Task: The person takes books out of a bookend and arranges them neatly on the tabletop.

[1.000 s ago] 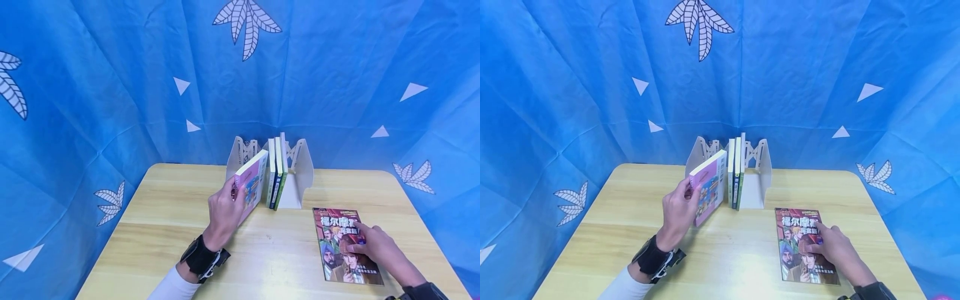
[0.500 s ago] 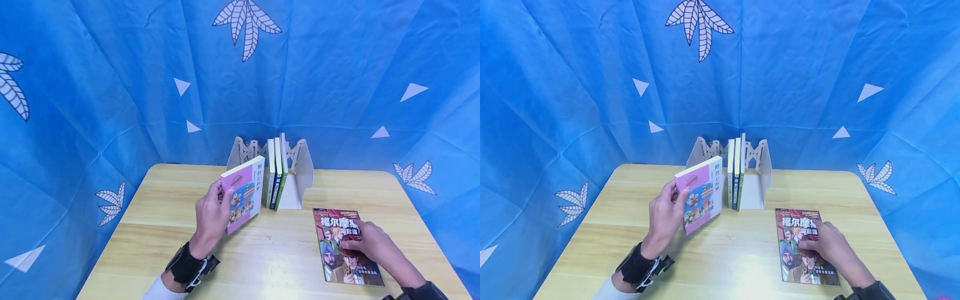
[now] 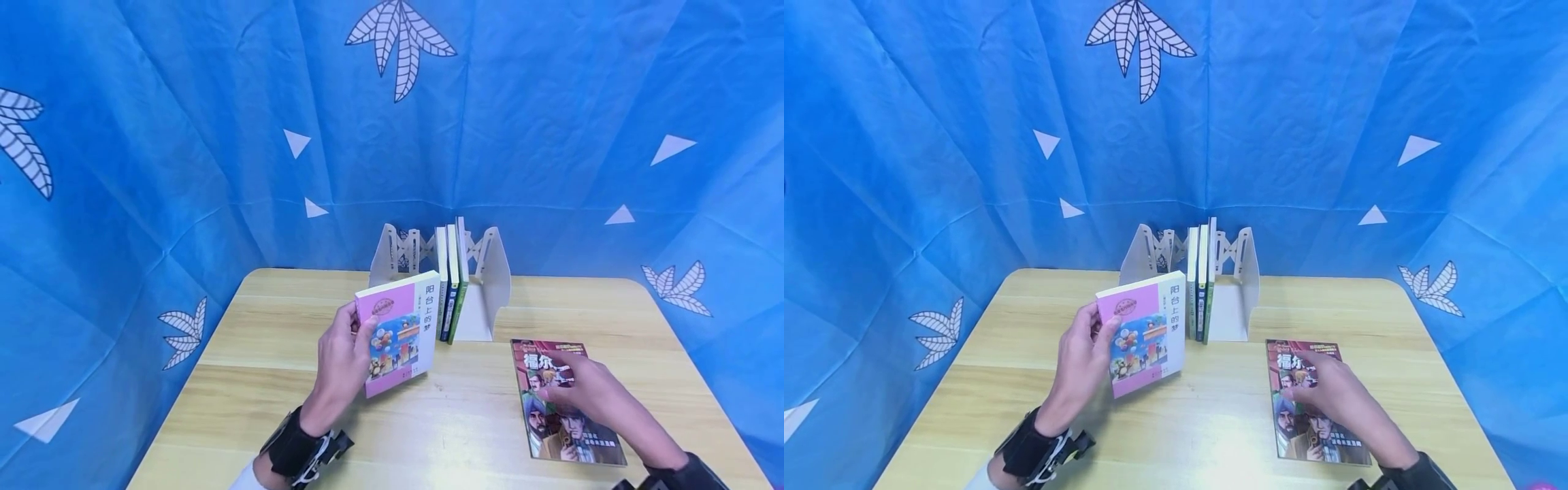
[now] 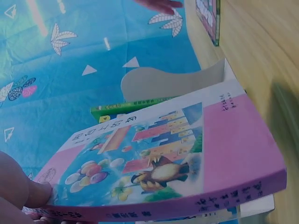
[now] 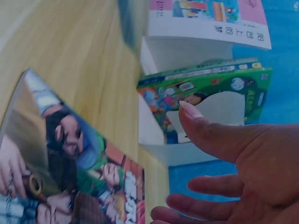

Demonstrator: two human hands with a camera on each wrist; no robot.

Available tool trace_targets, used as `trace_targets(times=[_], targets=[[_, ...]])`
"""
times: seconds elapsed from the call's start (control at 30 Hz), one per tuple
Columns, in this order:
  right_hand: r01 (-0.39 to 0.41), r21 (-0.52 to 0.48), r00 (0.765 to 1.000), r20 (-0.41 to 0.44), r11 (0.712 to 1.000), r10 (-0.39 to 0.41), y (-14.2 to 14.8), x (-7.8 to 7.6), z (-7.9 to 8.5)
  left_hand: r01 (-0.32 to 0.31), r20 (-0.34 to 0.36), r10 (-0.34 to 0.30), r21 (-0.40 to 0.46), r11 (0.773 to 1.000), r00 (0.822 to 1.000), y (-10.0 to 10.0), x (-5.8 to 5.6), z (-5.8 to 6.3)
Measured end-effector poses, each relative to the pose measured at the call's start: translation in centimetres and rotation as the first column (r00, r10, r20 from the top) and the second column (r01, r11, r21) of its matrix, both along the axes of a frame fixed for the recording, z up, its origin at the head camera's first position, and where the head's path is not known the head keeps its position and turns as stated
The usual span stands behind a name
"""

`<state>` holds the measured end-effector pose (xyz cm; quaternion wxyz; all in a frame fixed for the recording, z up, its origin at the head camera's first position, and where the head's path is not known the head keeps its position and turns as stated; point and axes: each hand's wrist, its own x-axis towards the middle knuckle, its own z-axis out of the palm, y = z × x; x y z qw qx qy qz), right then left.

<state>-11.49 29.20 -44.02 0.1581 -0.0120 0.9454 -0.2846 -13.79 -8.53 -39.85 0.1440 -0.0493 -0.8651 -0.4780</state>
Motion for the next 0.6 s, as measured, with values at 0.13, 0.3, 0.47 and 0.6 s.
trace_targets(times=[0.13, 0.3, 0.47, 0.6], targets=[[0.0, -0.052, 1.0, 0.015, 0.999, 0.001, -0.5, 0.1, 0.2, 0.007, 0.04, -0.008, 0.026, 1.0, 0.999, 0.1, 0.3, -0.2], [-0.032, -0.114, 0.999, -0.027, 0.993, 0.029, -1.3, 0.0, 0.5, 0.021, 0.066, -0.024, 0.046, 0.999, 0.998, 0.2, 0.5, -0.4], [-0.06, -0.21, 0.997, -0.062, 0.976, 0.048, -2.0, -0.3, 0.6, 0.046, 0.103, -0.056, 0.092, 0.995, 0.993, 0.3, 0.6, -0.5], [-0.067, -0.298, 0.997, -0.057, 0.952, 0.053, -2.9, -0.5, 0.8, 0.078, 0.129, -0.097, 0.149, 0.986, 0.987, 0.4, 0.7, -0.6]])
